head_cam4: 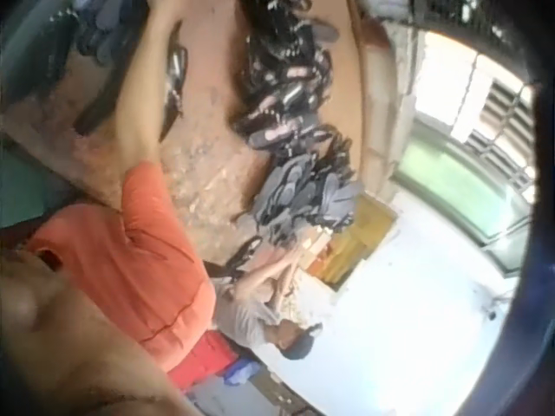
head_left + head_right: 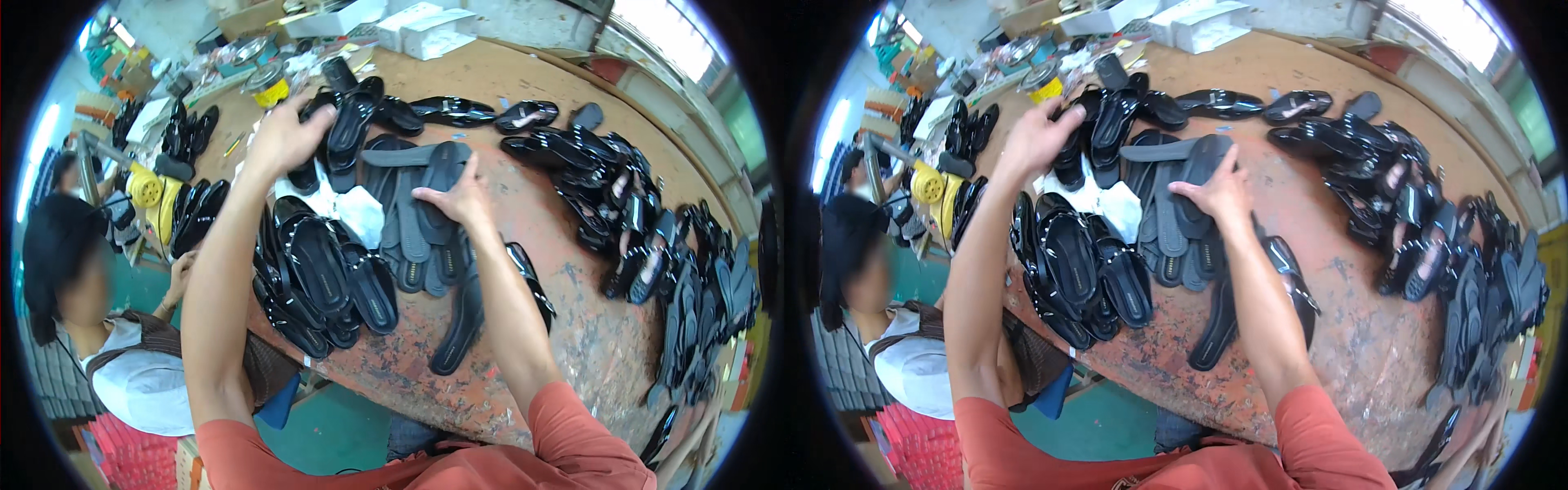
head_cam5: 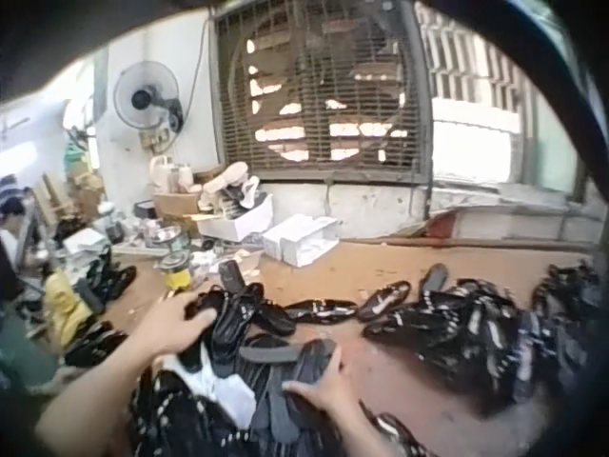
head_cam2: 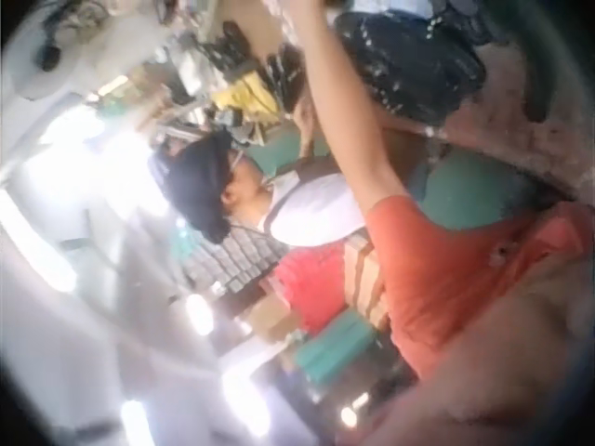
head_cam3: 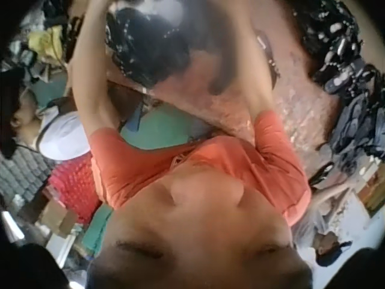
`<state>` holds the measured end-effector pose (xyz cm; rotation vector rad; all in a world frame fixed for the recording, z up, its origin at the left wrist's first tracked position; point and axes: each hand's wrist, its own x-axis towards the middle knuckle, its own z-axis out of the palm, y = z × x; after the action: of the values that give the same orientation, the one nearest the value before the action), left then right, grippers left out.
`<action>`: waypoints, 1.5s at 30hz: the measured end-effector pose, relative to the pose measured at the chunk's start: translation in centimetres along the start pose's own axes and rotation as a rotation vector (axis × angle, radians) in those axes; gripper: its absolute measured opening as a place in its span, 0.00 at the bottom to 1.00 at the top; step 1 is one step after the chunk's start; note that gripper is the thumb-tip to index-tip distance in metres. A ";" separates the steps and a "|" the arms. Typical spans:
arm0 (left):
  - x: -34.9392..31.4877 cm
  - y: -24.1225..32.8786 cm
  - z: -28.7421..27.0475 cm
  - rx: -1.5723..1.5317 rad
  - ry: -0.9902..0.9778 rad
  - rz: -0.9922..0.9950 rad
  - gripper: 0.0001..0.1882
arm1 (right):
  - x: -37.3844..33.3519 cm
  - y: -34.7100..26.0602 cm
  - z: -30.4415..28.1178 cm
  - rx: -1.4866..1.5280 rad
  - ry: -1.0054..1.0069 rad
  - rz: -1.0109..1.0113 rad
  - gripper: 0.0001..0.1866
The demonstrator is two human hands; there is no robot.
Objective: The person assembles black shoes by hand, repeatedly picking up a shoe upper and a sole, aligning them, and pressing them together. The person handles the shoes one at a time, placing the finished pairs on the table. The workspace is a large wooden table with piles of shoe parts.
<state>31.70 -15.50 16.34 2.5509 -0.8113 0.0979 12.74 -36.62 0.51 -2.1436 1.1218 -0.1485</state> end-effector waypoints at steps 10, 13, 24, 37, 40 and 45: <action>-19.2 12.3 2.8 -0.421 0.010 0.459 0.35 | -0.2 2.3 -7.5 1.117 -0.292 -0.077 0.40; -22.7 10.1 5.2 -0.656 0.175 0.265 0.28 | -6.0 2.6 -16.7 1.018 -0.029 -0.202 0.44; -38.2 12.0 19.6 -0.501 -0.110 0.165 0.31 | -7.7 21.8 -38.8 1.486 0.294 0.020 0.26; -11.4 19.4 25.4 -0.643 0.009 0.210 0.31 | -11.1 25.4 -44.3 1.297 0.183 -0.082 0.26; -2.2 23.8 27.9 -0.412 -0.049 0.430 0.34 | -7.7 26.7 -42.7 1.253 0.202 -0.099 0.26; 9.4 28.3 33.4 -0.199 -0.204 0.392 0.42 | 1.6 29.1 -42.6 1.036 0.077 -0.006 0.37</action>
<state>21.19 -55.82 -0.14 2.2112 -1.3224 -0.1168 -23.00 -71.49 13.58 -1.2123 0.7989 -0.6593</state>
